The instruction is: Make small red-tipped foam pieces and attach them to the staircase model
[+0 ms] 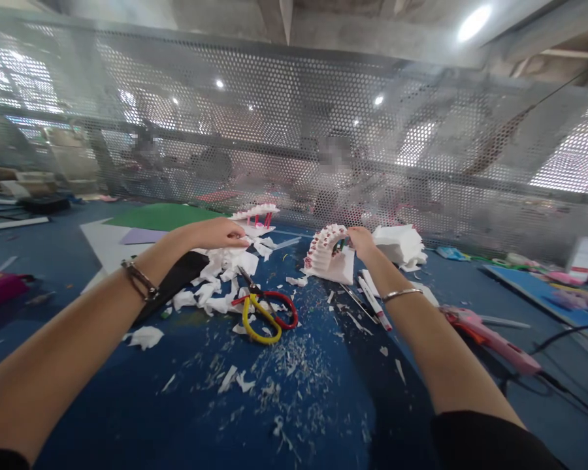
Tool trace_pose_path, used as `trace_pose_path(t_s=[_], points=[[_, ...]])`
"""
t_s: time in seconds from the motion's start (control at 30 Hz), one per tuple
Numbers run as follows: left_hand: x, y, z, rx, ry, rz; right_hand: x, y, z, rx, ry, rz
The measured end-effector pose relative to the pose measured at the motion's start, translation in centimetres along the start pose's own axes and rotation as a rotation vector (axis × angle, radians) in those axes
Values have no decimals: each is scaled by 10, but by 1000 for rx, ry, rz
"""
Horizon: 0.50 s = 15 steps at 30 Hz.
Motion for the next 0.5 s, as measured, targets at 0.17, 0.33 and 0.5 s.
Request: trace_pose_path(t_s=[0.17, 0.33, 0.5], points=[[15, 4, -15, 94, 126, 0, -39, 14, 2, 12, 177, -156], [37, 4, -23, 153, 79, 47, -85, 75, 65, -433, 267, -434], [42, 2, -9, 15, 5, 64, -96, 146, 121, -825, 403, -655]])
Point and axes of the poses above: each hand's wrist, its own y-axis away from the middle knuckle, its own z-axis out of the palm, x = y × z, the point moved 8 cm from there along -y, towards the middle knuckle, and after that the axes turned 3 degrees about -x, right-handed, at the moved point
